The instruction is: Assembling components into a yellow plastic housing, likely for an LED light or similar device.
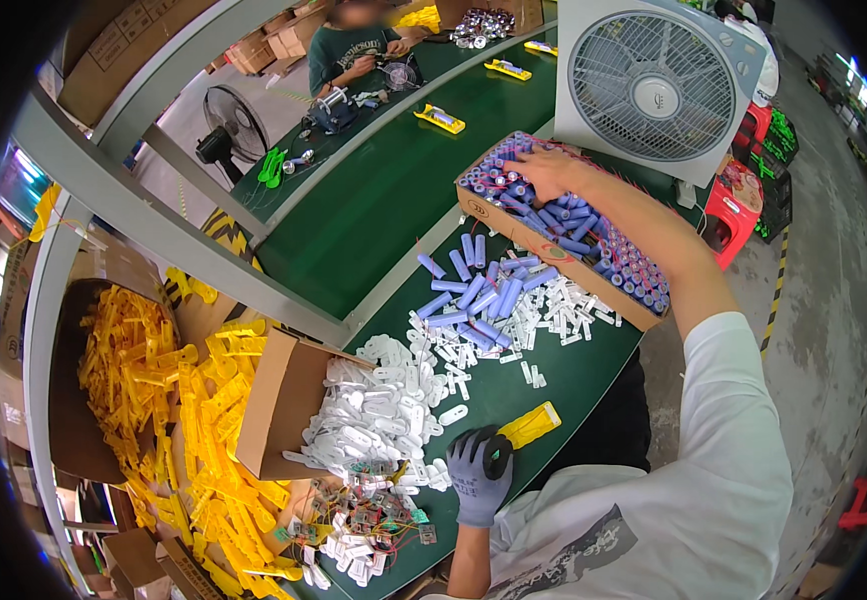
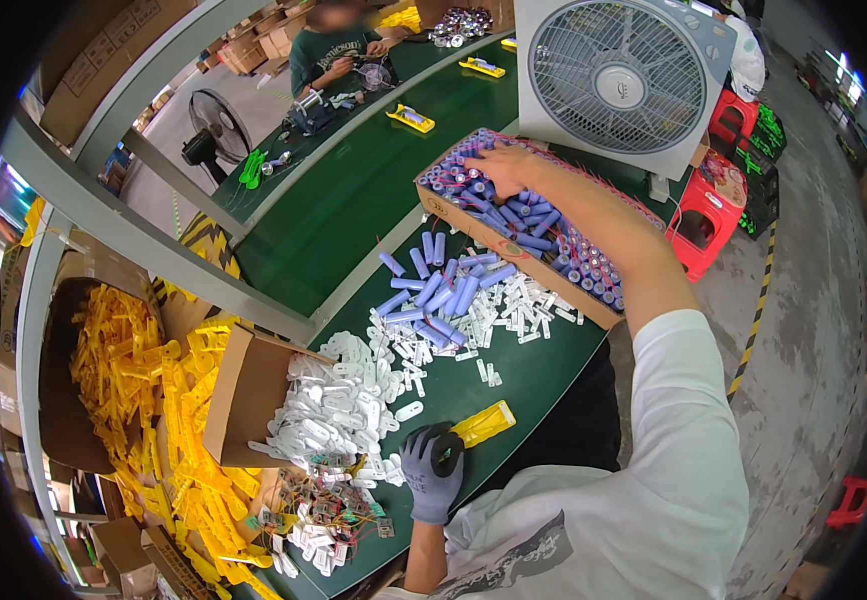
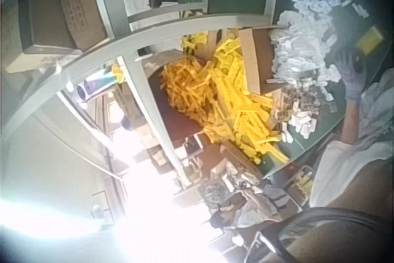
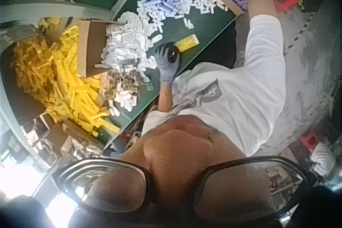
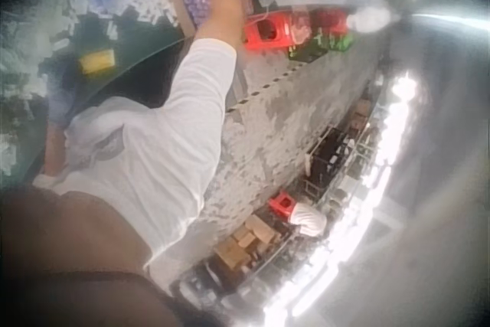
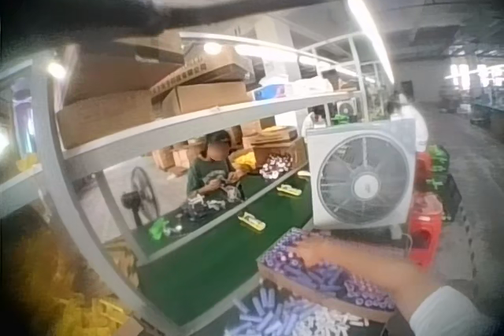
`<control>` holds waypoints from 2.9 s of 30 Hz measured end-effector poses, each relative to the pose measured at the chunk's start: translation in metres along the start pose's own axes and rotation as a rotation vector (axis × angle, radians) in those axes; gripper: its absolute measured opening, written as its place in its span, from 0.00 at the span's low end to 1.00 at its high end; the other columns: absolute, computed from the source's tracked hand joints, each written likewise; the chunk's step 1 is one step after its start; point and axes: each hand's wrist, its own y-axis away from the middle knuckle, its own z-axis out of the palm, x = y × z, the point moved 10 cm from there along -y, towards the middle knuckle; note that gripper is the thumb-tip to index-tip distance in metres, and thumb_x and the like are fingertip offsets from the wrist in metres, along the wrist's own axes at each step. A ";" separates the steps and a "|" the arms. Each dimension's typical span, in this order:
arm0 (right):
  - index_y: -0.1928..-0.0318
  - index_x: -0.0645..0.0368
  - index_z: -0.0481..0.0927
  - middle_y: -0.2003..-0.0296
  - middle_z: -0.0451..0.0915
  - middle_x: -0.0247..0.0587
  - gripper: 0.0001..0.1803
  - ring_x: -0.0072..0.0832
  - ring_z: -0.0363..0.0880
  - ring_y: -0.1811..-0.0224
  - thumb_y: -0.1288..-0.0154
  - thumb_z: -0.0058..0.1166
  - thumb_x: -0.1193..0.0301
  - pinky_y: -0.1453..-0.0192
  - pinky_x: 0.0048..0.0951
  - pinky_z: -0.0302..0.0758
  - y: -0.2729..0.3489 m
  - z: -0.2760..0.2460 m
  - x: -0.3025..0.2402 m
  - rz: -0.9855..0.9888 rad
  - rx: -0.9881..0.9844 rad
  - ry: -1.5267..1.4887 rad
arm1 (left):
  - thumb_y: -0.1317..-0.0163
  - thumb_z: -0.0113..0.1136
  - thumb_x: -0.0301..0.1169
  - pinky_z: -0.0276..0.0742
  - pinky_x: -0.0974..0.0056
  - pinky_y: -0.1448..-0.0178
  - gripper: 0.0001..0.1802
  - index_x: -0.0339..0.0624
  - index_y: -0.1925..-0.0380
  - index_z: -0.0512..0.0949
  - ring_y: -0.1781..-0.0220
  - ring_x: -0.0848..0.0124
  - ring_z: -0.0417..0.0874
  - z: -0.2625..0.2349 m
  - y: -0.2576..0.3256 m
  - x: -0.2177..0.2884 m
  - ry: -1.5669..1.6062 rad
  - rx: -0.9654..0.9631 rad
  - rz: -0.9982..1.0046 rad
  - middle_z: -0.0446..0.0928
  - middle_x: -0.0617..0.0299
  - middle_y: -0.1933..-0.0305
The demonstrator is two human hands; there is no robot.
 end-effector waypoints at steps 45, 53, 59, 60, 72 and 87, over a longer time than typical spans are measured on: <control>0.45 0.50 0.76 0.50 0.77 0.49 0.19 0.46 0.78 0.51 0.37 0.53 0.66 0.47 0.42 0.74 0.094 -0.025 -0.147 0.018 0.320 -0.221 | 0.54 0.65 0.25 0.68 0.54 0.43 0.13 0.45 0.65 0.77 0.50 0.55 0.76 -0.004 0.006 0.000 0.050 0.079 0.010 0.78 0.57 0.53; 0.64 0.57 0.80 0.66 0.82 0.47 0.09 0.45 0.82 0.61 0.41 0.58 0.65 0.58 0.45 0.78 0.163 -0.016 -0.137 0.241 0.032 -0.044 | 0.56 0.65 0.24 0.67 0.53 0.42 0.16 0.45 0.64 0.76 0.49 0.54 0.75 -0.003 0.004 0.004 0.057 0.059 0.023 0.77 0.57 0.52; 0.62 0.57 0.81 0.66 0.82 0.46 0.13 0.44 0.82 0.63 0.46 0.64 0.64 0.59 0.43 0.78 0.171 0.005 -0.150 0.088 0.152 -0.012 | 0.55 0.65 0.23 0.67 0.53 0.42 0.16 0.45 0.64 0.77 0.48 0.54 0.75 -0.004 0.007 -0.001 0.058 0.061 -0.007 0.78 0.57 0.52; 0.60 0.58 0.81 0.65 0.82 0.46 0.13 0.43 0.82 0.62 0.43 0.62 0.65 0.60 0.42 0.78 0.182 -0.014 -0.146 0.066 0.318 -0.119 | 0.55 0.65 0.23 0.67 0.53 0.42 0.16 0.45 0.63 0.77 0.48 0.54 0.75 -0.006 0.006 0.000 0.050 0.067 -0.006 0.78 0.57 0.52; 0.54 0.57 0.81 0.65 0.82 0.36 0.17 0.32 0.80 0.65 0.46 0.65 0.77 0.62 0.29 0.77 0.251 0.008 -0.271 -0.342 0.270 -0.784 | 0.54 0.65 0.22 0.68 0.54 0.42 0.16 0.44 0.63 0.77 0.47 0.54 0.76 -0.006 0.001 -0.001 0.091 0.027 -0.059 0.78 0.57 0.51; 0.46 0.49 0.80 0.54 0.78 0.29 0.26 0.29 0.76 0.53 0.49 0.63 0.74 0.48 0.34 0.71 0.270 0.015 -0.287 -0.375 0.392 -0.410 | 0.54 0.65 0.23 0.68 0.52 0.43 0.22 0.40 0.56 0.75 0.48 0.51 0.75 -0.033 0.013 0.001 0.243 0.153 -0.102 0.76 0.53 0.49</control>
